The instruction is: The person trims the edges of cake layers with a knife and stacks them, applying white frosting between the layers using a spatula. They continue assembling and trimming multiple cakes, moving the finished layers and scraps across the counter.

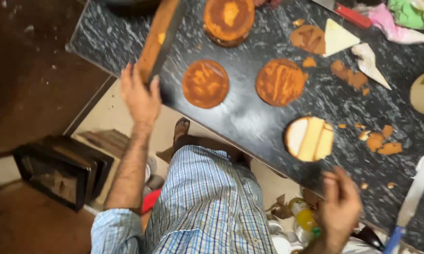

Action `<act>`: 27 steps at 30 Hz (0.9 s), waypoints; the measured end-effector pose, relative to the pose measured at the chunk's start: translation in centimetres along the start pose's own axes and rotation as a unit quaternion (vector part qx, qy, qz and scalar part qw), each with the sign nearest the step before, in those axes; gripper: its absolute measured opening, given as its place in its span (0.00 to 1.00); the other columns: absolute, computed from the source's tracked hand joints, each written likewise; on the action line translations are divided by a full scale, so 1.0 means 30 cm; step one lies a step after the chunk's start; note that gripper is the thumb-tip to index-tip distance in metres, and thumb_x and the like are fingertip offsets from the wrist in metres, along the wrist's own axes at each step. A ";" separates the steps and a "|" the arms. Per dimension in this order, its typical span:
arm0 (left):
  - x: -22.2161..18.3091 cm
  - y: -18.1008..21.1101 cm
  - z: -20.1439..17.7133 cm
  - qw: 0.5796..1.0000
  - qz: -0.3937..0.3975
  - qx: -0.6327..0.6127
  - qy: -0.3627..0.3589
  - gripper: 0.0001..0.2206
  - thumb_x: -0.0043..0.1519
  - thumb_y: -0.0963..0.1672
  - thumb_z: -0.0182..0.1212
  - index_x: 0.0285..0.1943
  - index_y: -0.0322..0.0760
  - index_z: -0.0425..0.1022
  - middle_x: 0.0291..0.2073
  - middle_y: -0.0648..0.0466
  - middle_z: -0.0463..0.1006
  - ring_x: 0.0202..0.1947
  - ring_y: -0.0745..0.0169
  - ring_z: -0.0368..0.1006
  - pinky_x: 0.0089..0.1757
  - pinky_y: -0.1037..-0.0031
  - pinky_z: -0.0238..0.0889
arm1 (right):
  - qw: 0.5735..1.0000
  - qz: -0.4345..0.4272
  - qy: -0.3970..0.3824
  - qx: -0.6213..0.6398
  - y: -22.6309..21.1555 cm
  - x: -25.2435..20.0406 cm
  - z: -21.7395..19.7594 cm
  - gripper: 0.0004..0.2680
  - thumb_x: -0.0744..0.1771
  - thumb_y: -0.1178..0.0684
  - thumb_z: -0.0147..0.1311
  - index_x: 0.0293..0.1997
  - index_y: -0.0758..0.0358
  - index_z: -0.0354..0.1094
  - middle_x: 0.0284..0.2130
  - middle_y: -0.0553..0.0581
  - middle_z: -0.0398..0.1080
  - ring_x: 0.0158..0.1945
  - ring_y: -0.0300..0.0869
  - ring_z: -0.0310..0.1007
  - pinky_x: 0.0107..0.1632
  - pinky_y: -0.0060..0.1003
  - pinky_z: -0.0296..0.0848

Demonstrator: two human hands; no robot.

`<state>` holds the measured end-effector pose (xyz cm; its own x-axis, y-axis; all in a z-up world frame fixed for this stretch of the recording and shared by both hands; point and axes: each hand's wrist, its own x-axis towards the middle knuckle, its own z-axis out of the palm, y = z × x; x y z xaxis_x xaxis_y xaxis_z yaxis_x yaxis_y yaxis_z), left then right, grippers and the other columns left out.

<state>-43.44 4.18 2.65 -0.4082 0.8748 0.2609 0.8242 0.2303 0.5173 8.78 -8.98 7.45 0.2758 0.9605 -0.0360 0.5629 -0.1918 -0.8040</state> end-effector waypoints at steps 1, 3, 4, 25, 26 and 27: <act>0.050 -0.104 -0.011 0.999 -0.026 -0.022 -0.025 0.26 0.70 0.47 0.62 0.74 0.29 0.63 0.74 0.37 0.61 0.74 0.38 0.56 0.70 0.56 0.51 | 0.997 -0.018 -0.047 -0.057 -0.082 -0.008 0.117 0.11 0.71 0.61 0.55 0.60 0.69 0.71 0.46 0.61 0.77 0.50 0.43 0.76 0.55 0.36 0.72; 0.161 -0.264 0.018 0.993 0.022 -0.060 -0.097 0.26 0.70 0.46 0.63 0.75 0.29 0.61 0.75 0.38 0.59 0.76 0.40 0.55 0.71 0.58 0.50 | 0.981 0.081 -0.158 -0.071 -0.238 -0.019 0.444 0.15 0.66 0.56 0.57 0.59 0.62 0.71 0.46 0.62 0.78 0.48 0.48 0.79 0.52 0.40 0.74; 0.221 -0.333 0.031 0.986 0.045 -0.078 -0.138 0.27 0.70 0.45 0.63 0.75 0.30 0.60 0.76 0.38 0.58 0.76 0.40 0.54 0.71 0.59 0.49 | 0.976 -0.085 -0.196 -0.043 -0.313 -0.014 0.628 0.11 0.67 0.59 0.55 0.54 0.63 0.75 0.54 0.66 0.76 0.58 0.53 0.75 0.62 0.43 0.70; 0.604 -0.294 0.449 0.895 0.193 -0.294 -0.274 0.22 0.76 0.41 0.50 0.80 0.35 0.57 0.78 0.33 0.50 0.80 0.37 0.49 0.74 0.62 0.48 | 0.974 0.199 -0.078 -0.071 -0.865 -0.118 1.494 0.17 0.68 0.50 0.55 0.57 0.73 0.59 0.36 0.80 0.73 0.42 0.71 0.74 0.42 0.59 0.71; 0.607 -0.296 0.440 0.892 0.195 -0.305 -0.270 0.22 0.76 0.41 0.49 0.80 0.34 0.57 0.78 0.34 0.52 0.79 0.37 0.52 0.74 0.62 0.49 | 0.978 0.175 -0.077 -0.085 -0.870 -0.119 1.493 0.16 0.69 0.51 0.54 0.56 0.73 0.59 0.34 0.79 0.73 0.39 0.72 0.74 0.40 0.61 0.71; 0.617 -0.291 0.435 0.888 0.200 -0.317 -0.266 0.21 0.76 0.41 0.48 0.80 0.34 0.58 0.77 0.35 0.55 0.78 0.38 0.54 0.73 0.62 0.51 | 0.981 0.151 -0.072 -0.100 -0.872 -0.118 1.493 0.15 0.69 0.52 0.53 0.55 0.74 0.59 0.31 0.79 0.72 0.36 0.74 0.73 0.38 0.62 0.70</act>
<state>-53.06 23.93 -7.68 0.2488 0.9492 0.1925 0.4060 -0.2827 0.8690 -41.82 1.65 2.03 0.3484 0.8693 -0.3505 0.6175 -0.4942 -0.6119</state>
